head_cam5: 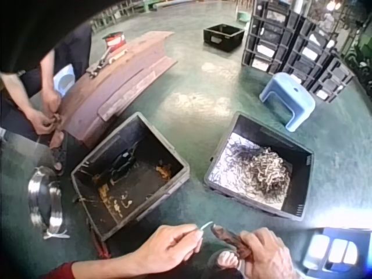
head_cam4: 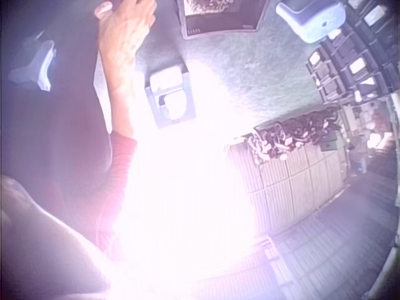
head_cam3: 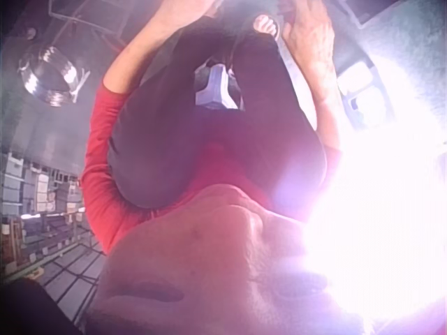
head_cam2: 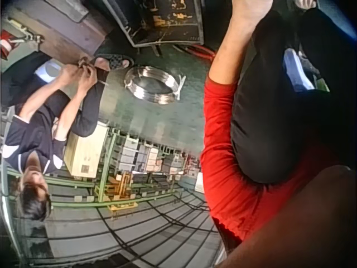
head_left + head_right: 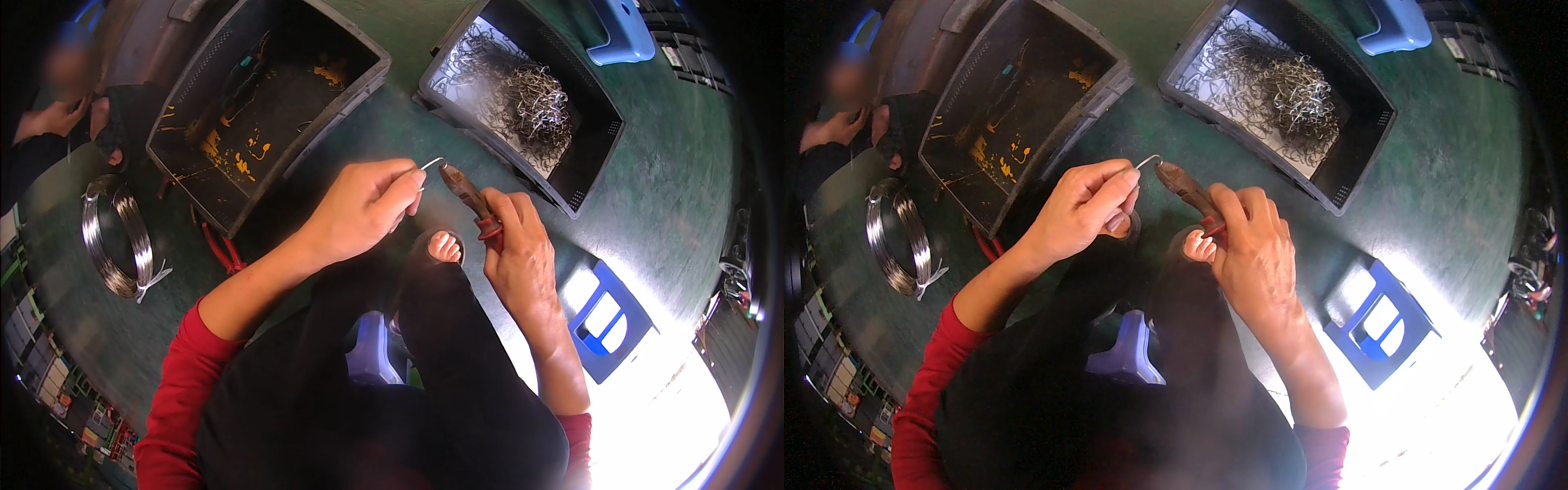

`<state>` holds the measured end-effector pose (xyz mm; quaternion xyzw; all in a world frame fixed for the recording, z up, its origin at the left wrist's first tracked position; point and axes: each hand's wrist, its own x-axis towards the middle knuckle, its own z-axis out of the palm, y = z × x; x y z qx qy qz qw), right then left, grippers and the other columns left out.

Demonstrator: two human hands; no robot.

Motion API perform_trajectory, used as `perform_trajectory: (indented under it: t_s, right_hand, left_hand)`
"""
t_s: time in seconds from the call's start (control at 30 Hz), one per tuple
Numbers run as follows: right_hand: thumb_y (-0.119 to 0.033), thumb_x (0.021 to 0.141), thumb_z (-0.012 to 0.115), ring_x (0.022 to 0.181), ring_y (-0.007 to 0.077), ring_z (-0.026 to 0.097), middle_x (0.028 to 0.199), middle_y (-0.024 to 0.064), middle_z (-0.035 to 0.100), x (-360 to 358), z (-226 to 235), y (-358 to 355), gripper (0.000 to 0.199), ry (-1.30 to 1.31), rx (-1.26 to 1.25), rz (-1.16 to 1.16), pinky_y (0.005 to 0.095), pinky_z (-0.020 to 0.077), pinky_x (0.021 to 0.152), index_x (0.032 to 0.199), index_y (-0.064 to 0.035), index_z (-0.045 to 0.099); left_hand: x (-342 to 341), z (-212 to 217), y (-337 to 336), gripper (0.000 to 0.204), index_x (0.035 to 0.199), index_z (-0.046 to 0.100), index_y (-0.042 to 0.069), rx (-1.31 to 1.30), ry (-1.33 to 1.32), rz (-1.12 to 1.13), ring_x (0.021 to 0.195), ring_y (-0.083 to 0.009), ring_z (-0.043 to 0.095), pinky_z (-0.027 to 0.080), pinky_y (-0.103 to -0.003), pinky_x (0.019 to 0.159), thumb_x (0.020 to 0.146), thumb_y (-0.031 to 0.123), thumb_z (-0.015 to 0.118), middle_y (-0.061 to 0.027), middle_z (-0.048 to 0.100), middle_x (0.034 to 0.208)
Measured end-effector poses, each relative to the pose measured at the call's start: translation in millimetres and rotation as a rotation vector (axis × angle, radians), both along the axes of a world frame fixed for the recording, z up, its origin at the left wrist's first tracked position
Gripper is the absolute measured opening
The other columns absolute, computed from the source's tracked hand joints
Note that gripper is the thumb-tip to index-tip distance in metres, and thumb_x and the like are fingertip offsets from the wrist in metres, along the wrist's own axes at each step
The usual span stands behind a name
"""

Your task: The person uses pliers to bend small pieces of metal wire into hooks and places them into a black crate. They repeatedly pick up wire segments, bend them, and deposit the finished hooks into the crate.

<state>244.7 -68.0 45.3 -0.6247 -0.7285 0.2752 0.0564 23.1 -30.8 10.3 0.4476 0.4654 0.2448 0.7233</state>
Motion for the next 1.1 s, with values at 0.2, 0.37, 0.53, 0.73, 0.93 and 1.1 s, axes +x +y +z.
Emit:
perform_trajectory:
  t_s: [0.2, 0.37, 0.53, 0.73, 0.93, 1.1]
  right_hand:
    - [0.012, 0.071, 0.060, 0.094, 0.0343, 0.059, 0.101, 0.0117, 0.056, -2, 1, 1, 0.050, -0.035, 0.105, 0.027, 0.0431, 0.0492, 0.079, 0.116, -0.0085, 0.058]
    - [0.007, 0.079, 0.063, 0.084, 0.0281, 0.061, 0.093, 0.0125, 0.058, 4, -8, 8, 0.039, 0.264, -0.066, -0.052, 0.0378, 0.0489, 0.076, 0.115, -0.0069, 0.059]
    - [-0.012, 0.095, 0.061, 0.081, 0.0168, 0.062, 0.087, 0.0066, 0.062, 11, -5, 7, 0.025, 0.551, -0.604, -0.207, 0.0310, 0.0493, 0.074, 0.119, -0.0053, 0.057]
    - [-0.020, 0.100, 0.057, 0.092, 0.0150, 0.062, 0.104, 0.0083, 0.060, 14, -10, 7, 0.034, 1.166, -1.269, -0.311, 0.0313, 0.0544, 0.081, 0.128, -0.0025, 0.050]
    - [-0.023, 0.098, 0.060, 0.101, 0.0196, 0.063, 0.109, 0.0094, 0.063, 9, -9, 1, 0.040, 0.984, -1.054, -0.287, 0.0325, 0.0497, 0.090, 0.130, -0.0024, 0.051]
    - [-0.019, 0.095, 0.064, 0.098, 0.0187, 0.063, 0.103, 0.0101, 0.067, 0, -2, -3, 0.037, 0.481, -0.455, -0.167, 0.0316, 0.0473, 0.090, 0.126, -0.0003, 0.055]
  left_hand:
    - [-3, 2, 1, 0.038, 0.073, 0.050, 0.005, -0.164, -0.116, -0.006, 0.055, -0.0060, 0.038, 0.033, -0.024, 0.052, 0.103, 0.027, 0.046, 0.0028, 0.041, 0.061]
    - [-6, -4, 10, 0.041, 0.078, 0.053, 0.005, -0.135, -0.103, -0.043, 0.060, -0.0072, 0.043, 0.039, -0.023, 0.059, 0.106, 0.032, 0.042, 0.0008, 0.048, 0.068]
    - [-17, -14, 21, 0.034, 0.098, 0.064, -0.001, 0.101, 0.025, 0.010, 0.082, -0.0103, 0.059, 0.048, -0.026, 0.078, 0.105, 0.026, 0.044, -0.0044, 0.062, 0.087]
    - [-8, -20, 15, 0.021, 0.113, 0.068, -0.002, 0.131, -0.213, 0.048, 0.107, -0.0153, 0.062, 0.048, -0.029, 0.094, 0.095, 0.002, 0.058, -0.0109, 0.069, 0.113]
    - [-4, -16, 18, 0.017, 0.106, 0.071, -0.003, 0.006, -0.001, 0.134, 0.098, -0.0147, 0.066, 0.051, -0.028, 0.089, 0.092, 0.003, 0.065, -0.0089, 0.072, 0.102]
    - [-2, -14, 12, 0.018, 0.102, 0.074, 0.004, 0.521, 0.417, 0.083, 0.085, -0.0172, 0.069, 0.051, -0.030, 0.078, 0.084, 0.003, 0.071, -0.0086, 0.074, 0.095]
